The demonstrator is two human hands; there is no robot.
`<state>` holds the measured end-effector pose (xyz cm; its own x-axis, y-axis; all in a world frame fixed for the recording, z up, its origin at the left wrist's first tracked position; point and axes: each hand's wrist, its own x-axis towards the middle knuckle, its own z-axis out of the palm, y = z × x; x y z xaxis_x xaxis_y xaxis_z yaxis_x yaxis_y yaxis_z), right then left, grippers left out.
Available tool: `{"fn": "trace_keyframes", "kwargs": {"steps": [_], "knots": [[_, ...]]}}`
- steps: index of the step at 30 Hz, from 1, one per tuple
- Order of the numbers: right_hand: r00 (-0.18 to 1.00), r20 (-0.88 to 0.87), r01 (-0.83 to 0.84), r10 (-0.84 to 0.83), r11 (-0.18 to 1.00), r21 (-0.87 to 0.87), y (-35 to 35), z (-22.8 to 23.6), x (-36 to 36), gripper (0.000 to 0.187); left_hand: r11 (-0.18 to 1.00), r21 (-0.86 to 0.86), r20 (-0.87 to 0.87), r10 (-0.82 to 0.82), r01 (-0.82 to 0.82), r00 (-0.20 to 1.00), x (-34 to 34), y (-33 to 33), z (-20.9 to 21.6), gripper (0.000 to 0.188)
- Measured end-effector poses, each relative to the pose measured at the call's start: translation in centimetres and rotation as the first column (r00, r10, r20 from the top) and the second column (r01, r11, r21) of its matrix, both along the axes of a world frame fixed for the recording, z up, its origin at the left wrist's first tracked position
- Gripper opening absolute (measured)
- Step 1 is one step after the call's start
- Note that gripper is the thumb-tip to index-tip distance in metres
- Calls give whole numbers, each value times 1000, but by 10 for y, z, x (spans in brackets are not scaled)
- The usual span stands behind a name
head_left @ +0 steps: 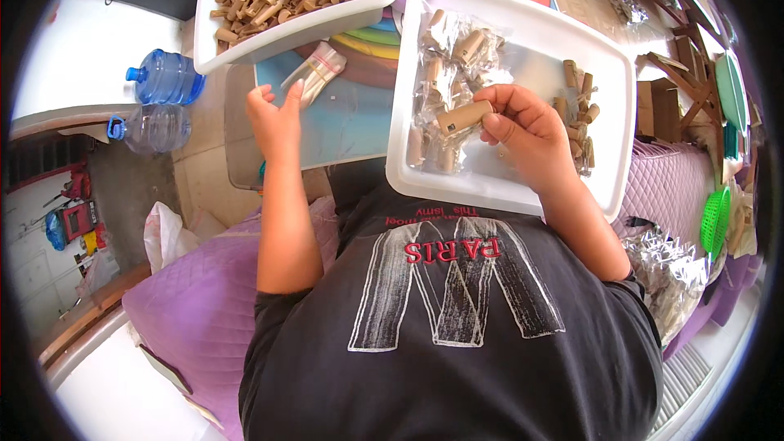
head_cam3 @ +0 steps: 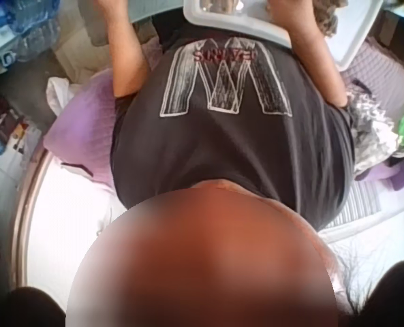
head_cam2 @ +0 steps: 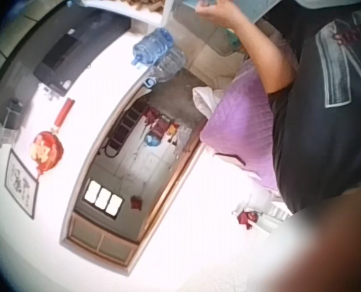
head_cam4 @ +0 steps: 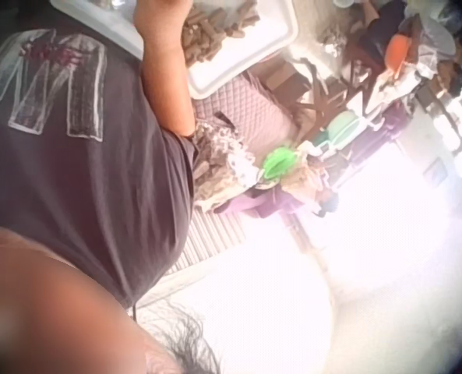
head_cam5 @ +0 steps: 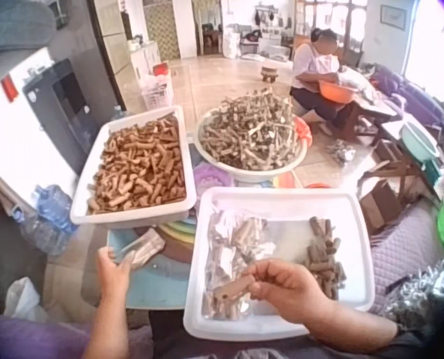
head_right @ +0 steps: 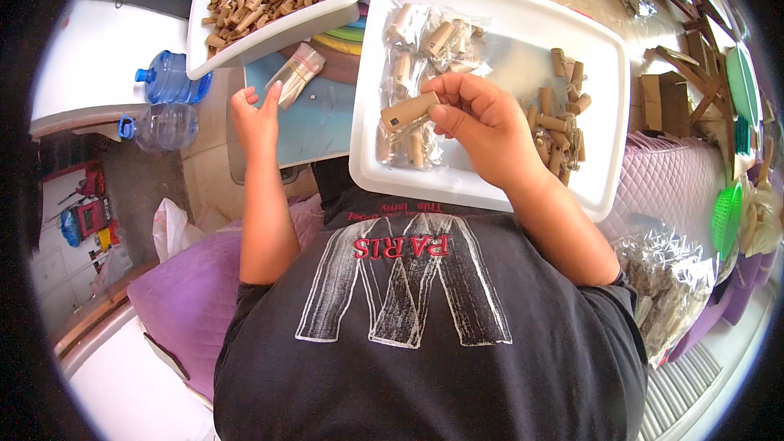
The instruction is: The person counts small tubes by hand and places them into clear plastic bags for packaging.
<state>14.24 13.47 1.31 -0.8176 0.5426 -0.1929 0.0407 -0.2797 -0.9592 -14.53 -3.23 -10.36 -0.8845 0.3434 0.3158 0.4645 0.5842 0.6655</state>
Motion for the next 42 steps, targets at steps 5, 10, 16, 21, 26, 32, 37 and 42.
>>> {"fn": "trace_keyframes", "kwargs": {"steps": [5,10,16,21,26,32,37,42], "knots": [[1000,21,-7,7,1000,-17,-5,-3,-2,22,890,-455,337,129,41,933,-20,13,5,48],[1000,3,-26,26,998,-50,-8,-5,-4,22,993,-13,490,-93,114,867,-40,-17,-35,25],[1000,13,-27,27,999,-48,-7,-10,-5,21,997,76,521,-62,26,851,-35,-40,-31,21],[998,27,50,-51,997,55,-7,-3,-7,21,942,327,575,-136,-74,807,6,-37,22,16],[992,-33,128,-125,986,104,-9,-3,-12,23,812,583,669,-450,-41,592,70,-12,100,12],[965,-161,240,-207,943,232,-11,5,-13,25,877,463,825,-479,127,299,99,-3,97,15],[987,-100,157,-126,621,768,-11,12,-13,25,870,465,826,-493,164,273,107,-1,99,16],[993,-61,110,-103,584,804,-13,13,-20,25,823,519,775,-567,232,279,115,-1,102,14]]}}
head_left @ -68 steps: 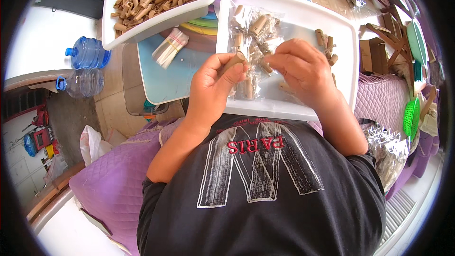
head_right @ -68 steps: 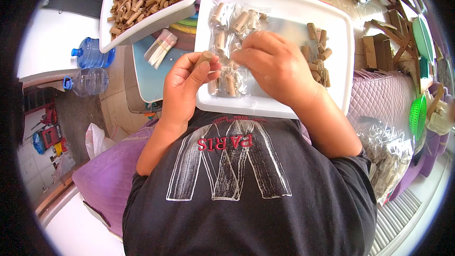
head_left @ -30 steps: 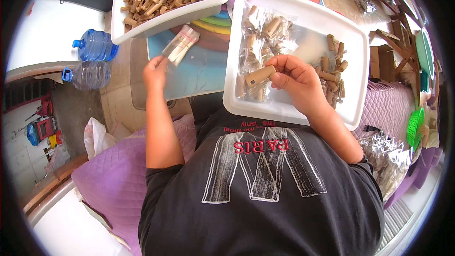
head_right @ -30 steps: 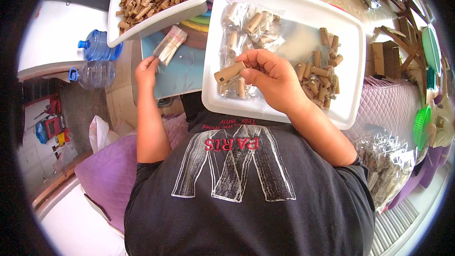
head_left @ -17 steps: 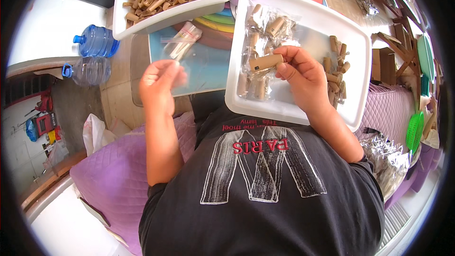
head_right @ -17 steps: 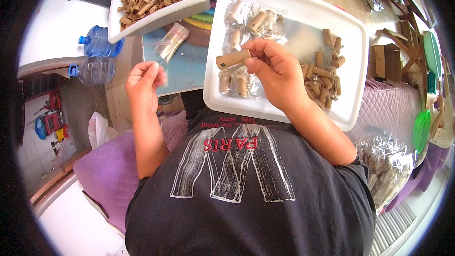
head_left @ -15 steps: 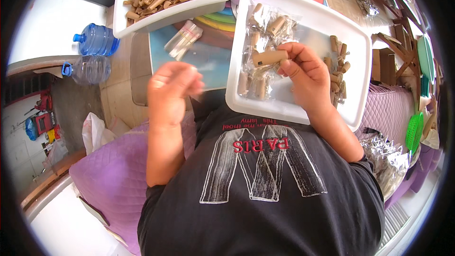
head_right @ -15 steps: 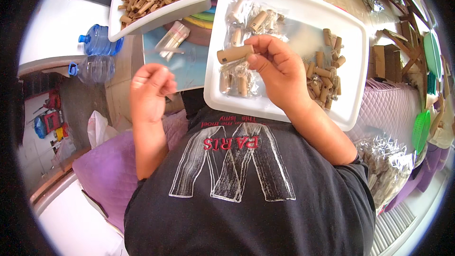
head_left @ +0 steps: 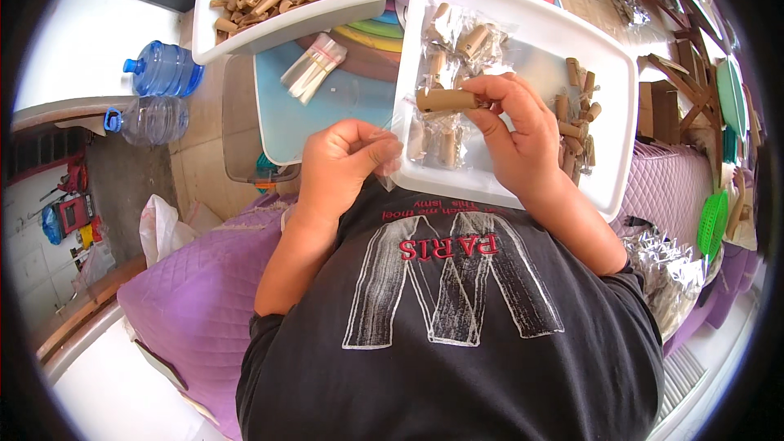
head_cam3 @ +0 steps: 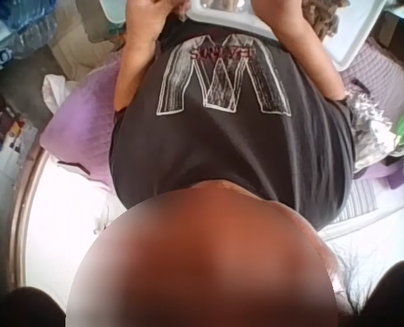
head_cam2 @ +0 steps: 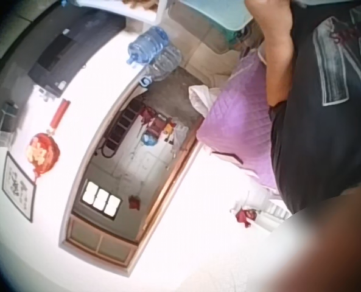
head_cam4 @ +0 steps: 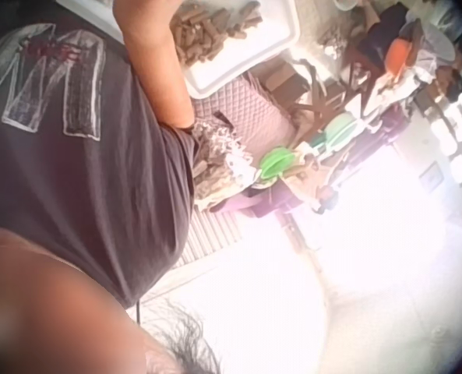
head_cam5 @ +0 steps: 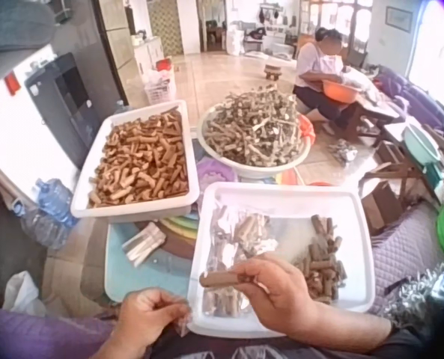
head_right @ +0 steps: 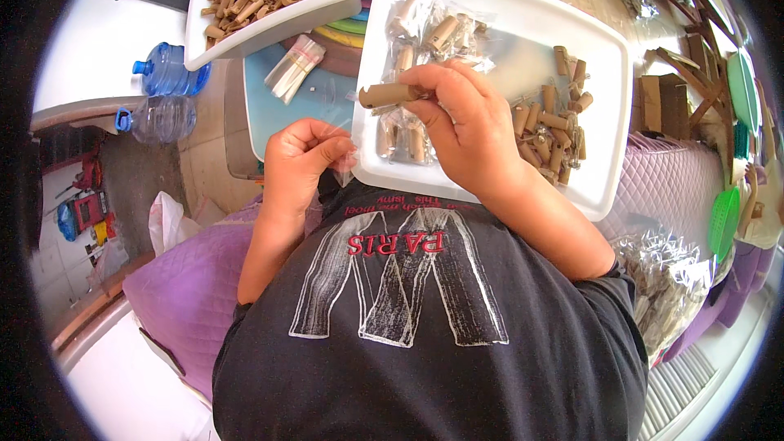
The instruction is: The person counts small tubes by hand and places them into clear plastic bags for packaging.
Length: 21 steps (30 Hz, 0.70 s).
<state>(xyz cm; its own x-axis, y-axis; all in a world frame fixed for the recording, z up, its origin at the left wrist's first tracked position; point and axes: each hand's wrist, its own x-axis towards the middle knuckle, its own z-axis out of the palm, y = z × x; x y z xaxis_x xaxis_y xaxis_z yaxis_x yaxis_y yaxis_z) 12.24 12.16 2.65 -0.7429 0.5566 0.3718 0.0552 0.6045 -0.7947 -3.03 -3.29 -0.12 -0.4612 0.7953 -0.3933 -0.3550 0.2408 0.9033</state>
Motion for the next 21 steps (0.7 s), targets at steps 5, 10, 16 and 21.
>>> {"fn": "trace_keyframes", "kwargs": {"steps": [5,10,16,21], "knots": [[998,34,-48,49,999,-14,-2,-2,-3,22,999,2,-61,-44,44,997,2,2,1,16],[978,81,-178,190,974,-140,2,-7,-3,24,994,-17,-17,-105,105,994,7,9,9,30],[959,136,-195,250,925,-327,6,-6,-3,24,990,34,204,-138,133,969,2,10,8,38],[976,187,-30,115,914,-404,-5,-2,-9,22,994,81,249,-86,68,965,9,15,9,39]]}}
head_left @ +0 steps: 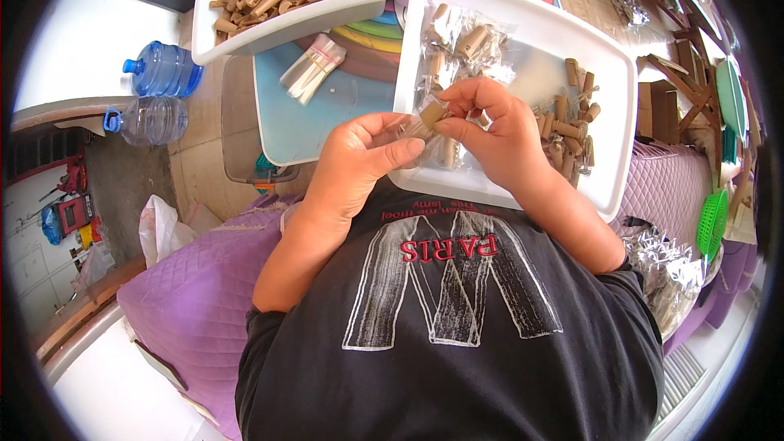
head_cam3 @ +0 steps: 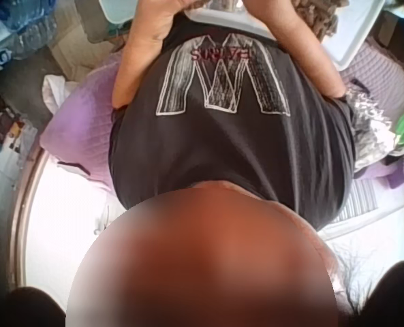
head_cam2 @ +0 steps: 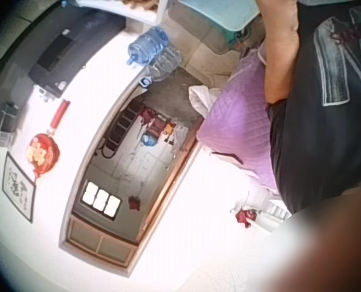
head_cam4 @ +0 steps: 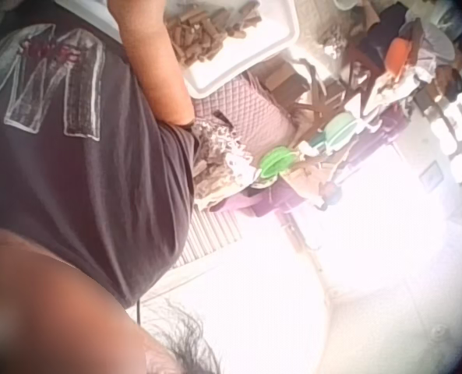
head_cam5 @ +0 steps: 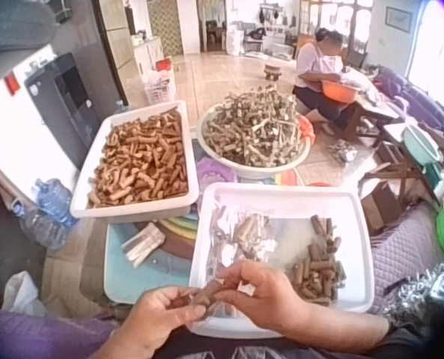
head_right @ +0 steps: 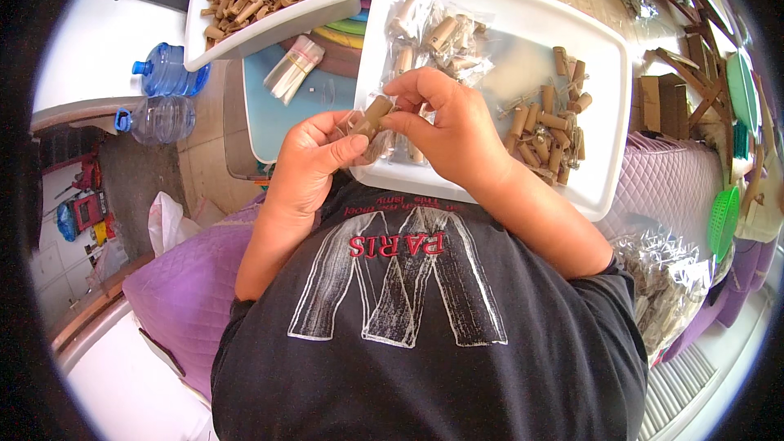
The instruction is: The person counts small tubes by hand and places them into clear plastic bags for packaging.
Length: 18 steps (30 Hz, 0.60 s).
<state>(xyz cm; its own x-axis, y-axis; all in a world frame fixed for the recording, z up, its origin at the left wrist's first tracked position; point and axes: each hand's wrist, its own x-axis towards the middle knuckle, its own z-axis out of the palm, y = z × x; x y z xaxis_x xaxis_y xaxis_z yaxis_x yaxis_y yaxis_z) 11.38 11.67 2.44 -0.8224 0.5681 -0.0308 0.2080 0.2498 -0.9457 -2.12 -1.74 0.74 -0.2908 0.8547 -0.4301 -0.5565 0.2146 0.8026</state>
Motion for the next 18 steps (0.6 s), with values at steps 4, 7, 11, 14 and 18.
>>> {"fn": "trace_keyframes", "kwargs": {"steps": [4,7,11,14,18], "knots": [[994,-106,12,6,986,167,0,-16,2,23,998,32,62,59,-61,996,2,3,-3,36],[982,-133,-81,130,942,324,-4,-15,3,20,994,48,102,88,-94,991,3,6,-5,33],[951,-309,126,-14,930,346,-5,-22,-4,26,981,74,157,165,-178,974,8,9,-2,30],[940,-276,130,-201,958,-254,-11,-24,-5,30,961,139,152,217,-238,964,14,10,-3,27],[966,-225,34,-126,926,-376,-4,-16,-3,35,975,126,-20,188,-184,982,12,9,1,23]]}}
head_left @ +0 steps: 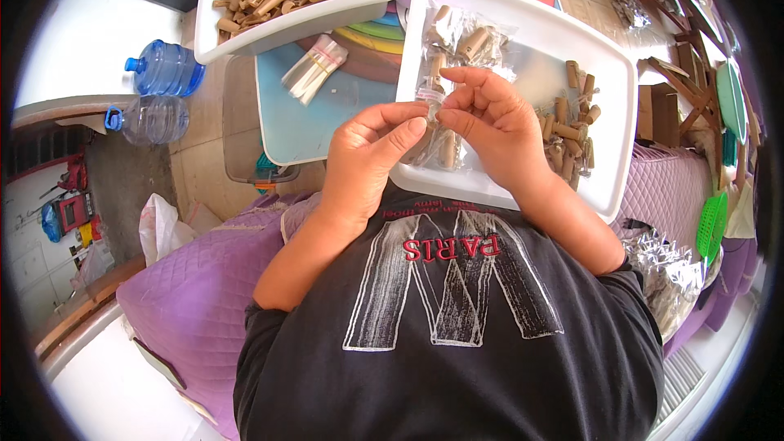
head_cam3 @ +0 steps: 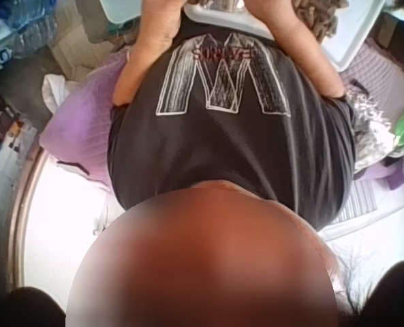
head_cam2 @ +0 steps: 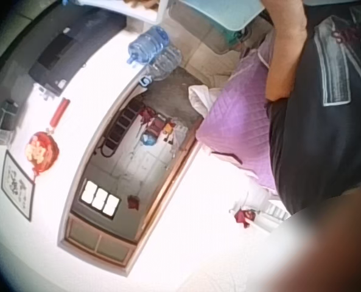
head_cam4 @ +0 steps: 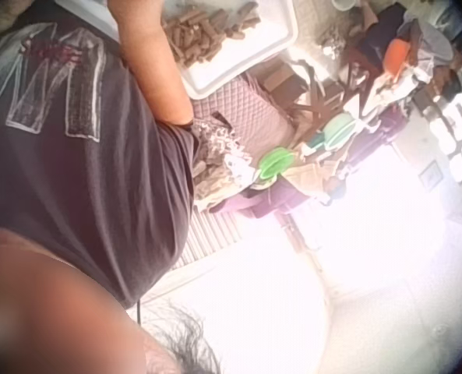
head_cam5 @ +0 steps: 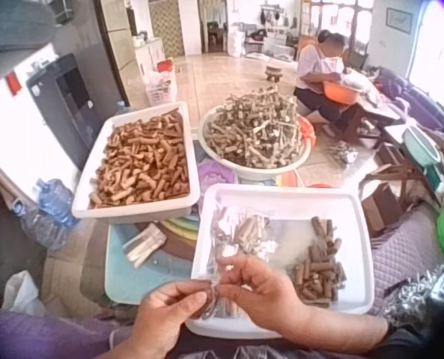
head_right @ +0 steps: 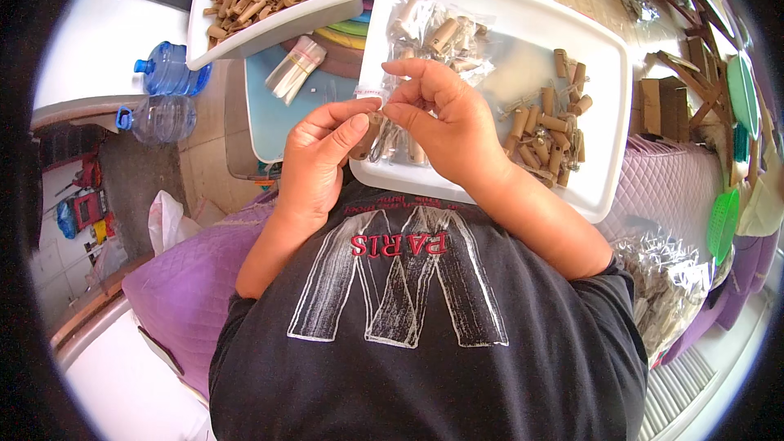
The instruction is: The person counts small tubes by hand and places them into clear plastic bags for packaging.
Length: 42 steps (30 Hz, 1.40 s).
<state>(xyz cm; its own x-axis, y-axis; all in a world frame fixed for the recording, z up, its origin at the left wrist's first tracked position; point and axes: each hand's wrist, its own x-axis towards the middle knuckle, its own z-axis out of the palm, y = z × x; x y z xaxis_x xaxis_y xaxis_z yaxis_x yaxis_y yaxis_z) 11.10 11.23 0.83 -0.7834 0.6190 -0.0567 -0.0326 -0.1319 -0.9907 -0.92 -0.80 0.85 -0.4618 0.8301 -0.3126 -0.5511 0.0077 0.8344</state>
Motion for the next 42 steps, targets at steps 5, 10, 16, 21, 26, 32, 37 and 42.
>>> {"fn": "trace_keyframes", "kwargs": {"steps": [5,10,16,21,26,32,37,42], "knots": [[990,73,-125,124,992,19,9,12,1,41,999,16,-135,-29,31,990,-5,3,3,18],[993,120,-30,-7,952,306,11,12,-2,33,1000,-19,-124,-9,7,992,-5,4,0,18],[996,-60,85,-71,446,891,11,22,-15,13,999,-53,-228,-1,-11,974,0,5,1,17],[993,-93,112,-68,402,909,14,9,-20,10,999,-50,-276,-18,4,961,6,10,4,18],[990,-42,98,-137,436,895,13,7,-21,4,998,-63,-398,-35,11,917,9,9,4,18],[868,-115,442,-484,856,-267,44,3,-21,13,998,-25,-315,49,-60,948,2,7,0,16],[963,-92,189,-255,875,-446,39,-4,3,13,996,25,-199,94,-91,975,-2,6,1,16],[989,147,5,21,984,-176,12,5,3,15,997,27,-224,83,-79,971,-1,5,4,15]]}}
